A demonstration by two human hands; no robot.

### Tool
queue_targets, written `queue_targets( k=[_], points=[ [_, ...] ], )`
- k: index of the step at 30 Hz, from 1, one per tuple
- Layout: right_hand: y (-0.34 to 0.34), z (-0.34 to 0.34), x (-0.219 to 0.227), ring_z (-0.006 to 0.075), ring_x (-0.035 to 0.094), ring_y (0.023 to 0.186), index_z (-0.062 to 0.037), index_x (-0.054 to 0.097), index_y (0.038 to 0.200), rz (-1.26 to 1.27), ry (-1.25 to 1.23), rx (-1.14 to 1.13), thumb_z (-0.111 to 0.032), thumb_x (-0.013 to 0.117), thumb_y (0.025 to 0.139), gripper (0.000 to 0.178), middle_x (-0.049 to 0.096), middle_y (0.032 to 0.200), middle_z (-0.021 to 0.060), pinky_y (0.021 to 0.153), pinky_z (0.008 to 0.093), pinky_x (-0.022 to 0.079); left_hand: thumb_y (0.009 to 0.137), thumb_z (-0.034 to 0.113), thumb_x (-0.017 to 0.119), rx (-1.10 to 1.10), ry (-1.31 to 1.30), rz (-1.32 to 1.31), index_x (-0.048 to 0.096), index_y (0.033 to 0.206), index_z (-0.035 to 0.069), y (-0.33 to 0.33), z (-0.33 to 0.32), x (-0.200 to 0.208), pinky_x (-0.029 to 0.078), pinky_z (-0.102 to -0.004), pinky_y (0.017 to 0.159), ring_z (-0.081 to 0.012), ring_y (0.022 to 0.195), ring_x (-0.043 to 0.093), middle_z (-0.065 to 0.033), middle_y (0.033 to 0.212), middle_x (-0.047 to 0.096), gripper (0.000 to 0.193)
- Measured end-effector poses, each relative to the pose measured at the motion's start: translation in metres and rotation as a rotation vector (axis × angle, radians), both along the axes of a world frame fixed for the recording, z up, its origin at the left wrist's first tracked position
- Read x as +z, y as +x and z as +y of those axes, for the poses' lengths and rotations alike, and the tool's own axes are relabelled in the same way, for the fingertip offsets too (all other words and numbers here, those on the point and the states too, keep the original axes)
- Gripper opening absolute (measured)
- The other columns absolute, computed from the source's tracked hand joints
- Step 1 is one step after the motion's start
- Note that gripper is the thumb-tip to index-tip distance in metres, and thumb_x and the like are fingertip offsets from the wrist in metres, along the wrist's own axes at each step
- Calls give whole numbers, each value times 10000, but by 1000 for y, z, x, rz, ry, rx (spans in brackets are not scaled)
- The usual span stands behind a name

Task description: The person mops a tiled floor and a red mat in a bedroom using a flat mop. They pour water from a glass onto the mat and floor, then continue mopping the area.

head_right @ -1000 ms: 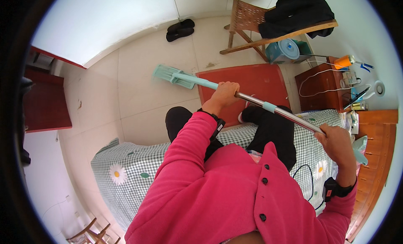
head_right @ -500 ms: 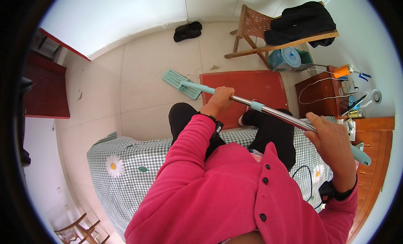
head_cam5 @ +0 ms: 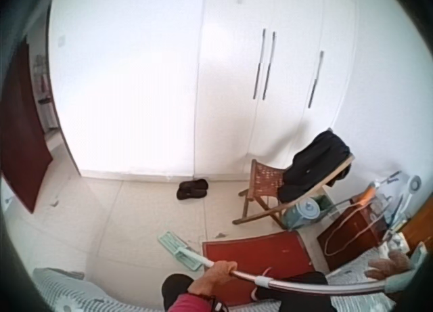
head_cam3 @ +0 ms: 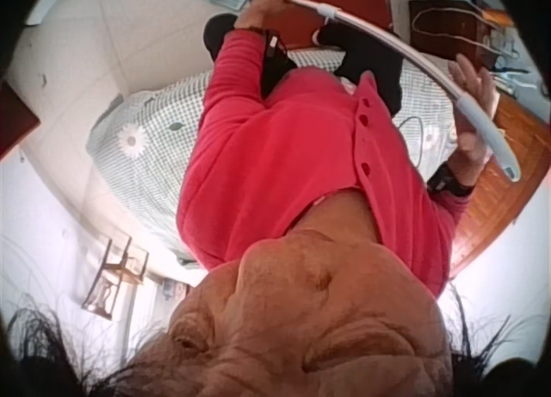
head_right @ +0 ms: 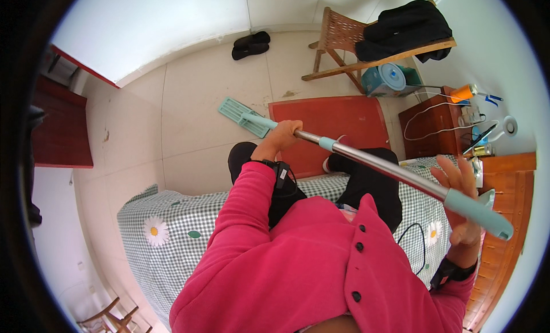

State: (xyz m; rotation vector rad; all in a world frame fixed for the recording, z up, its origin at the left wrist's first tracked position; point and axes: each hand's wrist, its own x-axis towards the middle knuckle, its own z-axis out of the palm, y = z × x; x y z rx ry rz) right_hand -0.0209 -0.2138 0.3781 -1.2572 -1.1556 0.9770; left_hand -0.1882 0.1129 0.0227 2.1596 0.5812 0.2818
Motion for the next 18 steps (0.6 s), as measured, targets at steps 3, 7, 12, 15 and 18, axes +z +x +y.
queue_targets(
  k=[3,7,12,15,18],
  points=[
    [4,5,5,367,497,1255,-79,649,1056,-195,36,350,-392,850,699,515,558,1267,255,1086,517,334,680,86,723,13,56,-121,520,719,70,-7,-11,-6,450,-456,611,-394,736,595,-169,727,608,207],
    [6,6,8,356,589,1133,-89,632,801,-213,-15,215,-317,789,776,278,631,1119,224,1058,503,377,722,127,758,354,227,-370,477,711,80,-9,-24,-6,388,-462,575,-385,673,534,-141,674,541,286],
    [11,-17,14,322,555,1184,-96,593,788,-200,-3,169,-324,731,839,271,640,1057,166,1082,458,353,734,167,775,388,267,-456,446,707,96,11,-43,13,365,-456,602,-357,690,487,-116,663,490,338],
    [13,-39,21,319,564,1160,-101,572,792,-177,20,-41,-345,712,858,289,638,1021,150,1062,461,375,741,157,770,325,252,-456,436,709,98,27,-51,28,354,-459,617,-354,700,464,-113,659,475,340],
    [19,-53,24,320,564,1159,-105,565,804,-184,22,-100,-343,717,857,287,634,1007,147,1061,459,375,739,153,771,297,236,-436,434,706,96,41,-54,36,353,-460,614,-352,698,462,-113,661,473,343]
  ],
)
